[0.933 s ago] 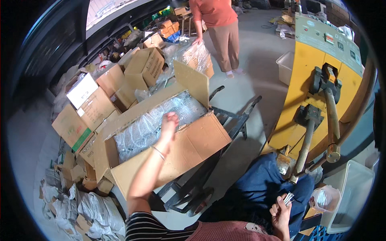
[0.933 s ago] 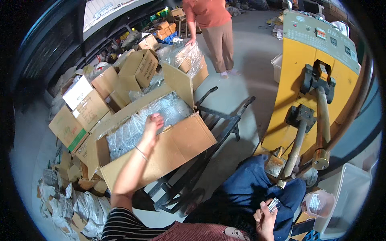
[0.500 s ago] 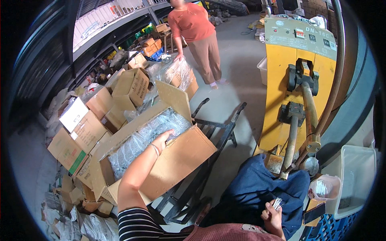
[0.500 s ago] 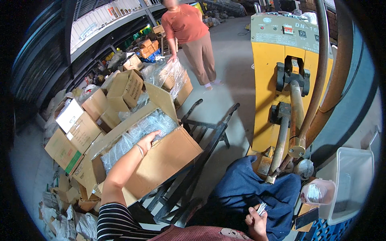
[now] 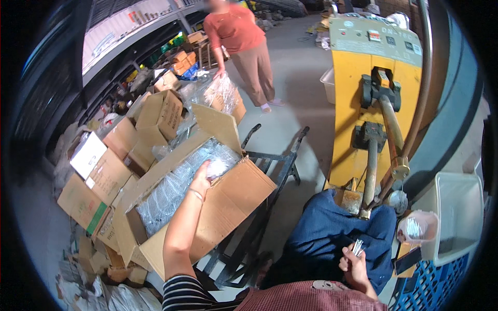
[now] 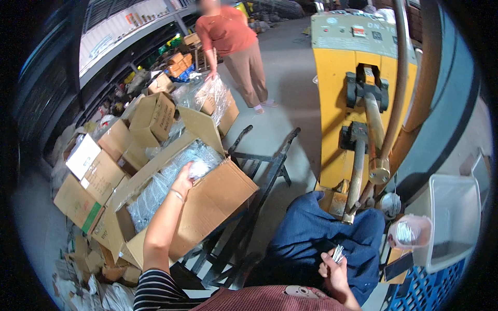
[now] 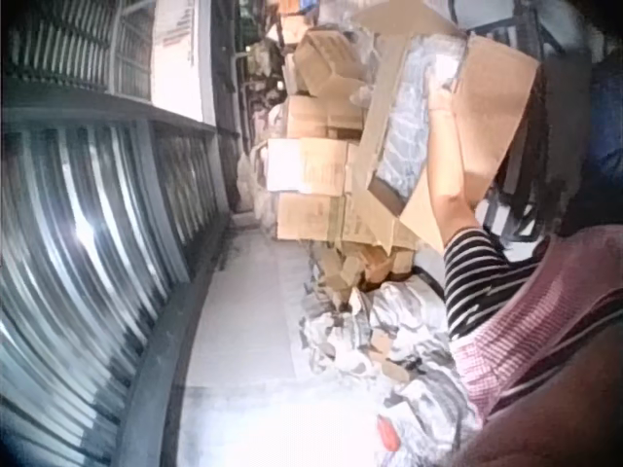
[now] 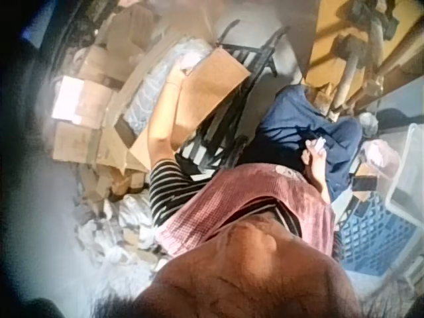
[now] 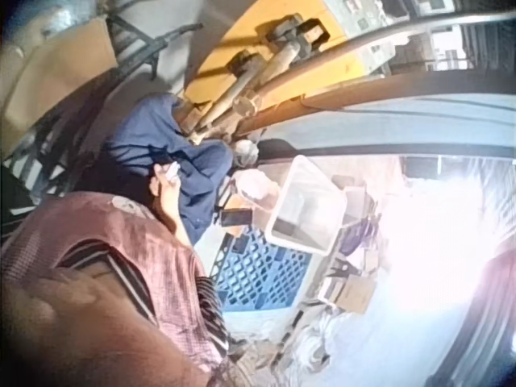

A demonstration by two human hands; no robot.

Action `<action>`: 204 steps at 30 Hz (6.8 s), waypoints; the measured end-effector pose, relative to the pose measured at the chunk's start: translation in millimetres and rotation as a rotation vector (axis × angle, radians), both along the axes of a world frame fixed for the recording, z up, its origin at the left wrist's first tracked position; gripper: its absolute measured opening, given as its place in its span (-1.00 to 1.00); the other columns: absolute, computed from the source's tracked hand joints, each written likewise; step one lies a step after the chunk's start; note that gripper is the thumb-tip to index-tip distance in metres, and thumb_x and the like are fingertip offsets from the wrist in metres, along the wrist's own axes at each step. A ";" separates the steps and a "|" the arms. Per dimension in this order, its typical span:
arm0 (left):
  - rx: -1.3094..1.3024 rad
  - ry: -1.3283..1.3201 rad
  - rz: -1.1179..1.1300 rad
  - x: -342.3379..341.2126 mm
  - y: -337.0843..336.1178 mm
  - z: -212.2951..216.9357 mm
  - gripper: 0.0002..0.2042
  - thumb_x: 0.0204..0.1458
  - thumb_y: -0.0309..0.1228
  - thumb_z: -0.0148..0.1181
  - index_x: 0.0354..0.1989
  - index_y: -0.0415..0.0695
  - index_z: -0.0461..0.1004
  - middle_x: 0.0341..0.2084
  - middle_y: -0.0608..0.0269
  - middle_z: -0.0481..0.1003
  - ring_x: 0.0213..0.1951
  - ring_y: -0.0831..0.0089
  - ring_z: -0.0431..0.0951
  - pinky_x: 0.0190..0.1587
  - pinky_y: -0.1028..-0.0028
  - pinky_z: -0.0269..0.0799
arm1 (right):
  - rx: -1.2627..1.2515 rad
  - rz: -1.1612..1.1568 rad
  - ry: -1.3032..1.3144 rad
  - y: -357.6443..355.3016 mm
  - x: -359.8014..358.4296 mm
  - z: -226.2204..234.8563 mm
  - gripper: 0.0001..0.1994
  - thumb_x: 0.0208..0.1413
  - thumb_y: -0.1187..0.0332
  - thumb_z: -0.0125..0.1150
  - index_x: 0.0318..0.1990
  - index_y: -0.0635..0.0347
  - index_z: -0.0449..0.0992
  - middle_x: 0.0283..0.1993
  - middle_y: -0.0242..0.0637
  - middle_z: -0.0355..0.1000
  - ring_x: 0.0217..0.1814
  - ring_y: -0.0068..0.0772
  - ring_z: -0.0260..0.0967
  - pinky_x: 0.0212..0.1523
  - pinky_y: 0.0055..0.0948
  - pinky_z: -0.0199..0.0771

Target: The person retrieves metal element plates and wire leads, welds the wires onto the plates using a spot welding machine, and places the assembled parts into a plastic container.

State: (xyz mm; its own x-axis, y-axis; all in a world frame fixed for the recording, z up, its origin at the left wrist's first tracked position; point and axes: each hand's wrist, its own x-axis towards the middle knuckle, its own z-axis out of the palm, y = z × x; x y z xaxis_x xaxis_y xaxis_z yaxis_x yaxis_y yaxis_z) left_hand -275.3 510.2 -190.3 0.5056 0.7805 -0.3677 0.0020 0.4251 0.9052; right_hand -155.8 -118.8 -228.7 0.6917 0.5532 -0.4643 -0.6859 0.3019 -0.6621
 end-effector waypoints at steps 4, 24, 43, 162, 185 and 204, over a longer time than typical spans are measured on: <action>-0.248 -0.271 -0.029 -3.9 -45.8 40.9 -0.63 0.23 -0.13 -0.12 -0.09 -0.15 0.48 -0.19 0.05 0.55 -0.18 0.15 0.55 -0.21 0.18 0.55 | -0.073 -0.067 -0.036 -11.7 5.8 10.9 -0.78 0.08 0.54 0.25 -0.35 0.08 0.27 -0.62 -0.50 0.14 -0.73 -0.62 0.03 -0.73 -0.55 0.00; -0.476 -0.572 -0.675 -20.2 -409.2 -10.4 -0.26 -0.16 -0.22 0.29 0.22 -0.29 0.18 -0.17 0.06 0.41 -0.28 0.27 0.46 -0.33 0.36 0.39 | -0.183 0.075 -0.969 29.5 7.5 118.2 -0.63 0.09 0.41 0.31 0.05 0.18 0.38 -0.59 -0.57 0.12 -0.54 -0.76 0.04 -0.48 -0.63 0.11; -0.950 -0.689 -0.776 14.8 -429.1 -30.1 -0.36 -0.05 -0.04 0.12 0.19 -0.16 0.27 -0.03 0.03 0.42 -0.09 0.22 0.48 -0.17 0.30 0.45 | -0.318 0.154 -1.446 4.0 -21.0 76.1 -0.71 -0.06 0.51 0.25 -0.15 0.24 0.37 -0.40 -0.21 0.48 -0.41 -0.18 0.53 -0.43 -0.35 0.54; 0.308 -0.259 -0.875 129.3 -399.9 30.8 -0.35 -0.07 -0.43 0.16 0.23 -0.41 0.13 -0.02 -0.14 0.40 -0.12 0.15 0.57 -0.23 0.26 0.68 | -0.479 -0.456 -0.690 -16.2 80.9 83.0 -0.84 0.13 0.49 0.28 -0.17 0.24 0.44 -0.29 -0.52 0.39 -0.27 -0.75 0.26 -0.19 -0.70 0.26; 0.431 -0.213 -0.874 132.1 -385.4 24.5 -0.39 -0.14 -0.40 0.40 0.11 -0.31 0.30 -0.11 0.10 0.47 -0.14 0.36 0.53 -0.07 0.36 0.50 | -0.500 -0.620 -0.834 -23.5 73.9 71.2 -0.80 0.25 0.46 0.13 -0.02 0.26 0.33 -0.23 -0.44 0.37 -0.18 -0.69 0.28 -0.12 -0.63 0.29; 0.582 -0.165 -0.917 145.9 -371.0 33.9 -0.20 -0.20 -0.28 0.43 0.21 -0.30 0.14 0.01 0.04 0.37 0.00 0.29 0.44 0.07 0.34 0.39 | -0.470 -0.631 -0.799 -18.4 77.8 83.6 -0.85 0.22 0.45 0.16 -0.11 0.24 0.36 -0.30 -0.48 0.35 -0.26 -0.76 0.21 -0.25 -0.68 0.24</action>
State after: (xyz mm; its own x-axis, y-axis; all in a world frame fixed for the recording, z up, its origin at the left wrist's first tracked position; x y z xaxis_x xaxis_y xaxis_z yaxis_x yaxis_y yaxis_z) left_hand -129.4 139.2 -156.4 0.9915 0.1152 0.0602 -0.0403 -0.1686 0.9849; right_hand -78.0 -137.2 -145.1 0.9790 -0.1155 0.1683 0.1748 0.0493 -0.9834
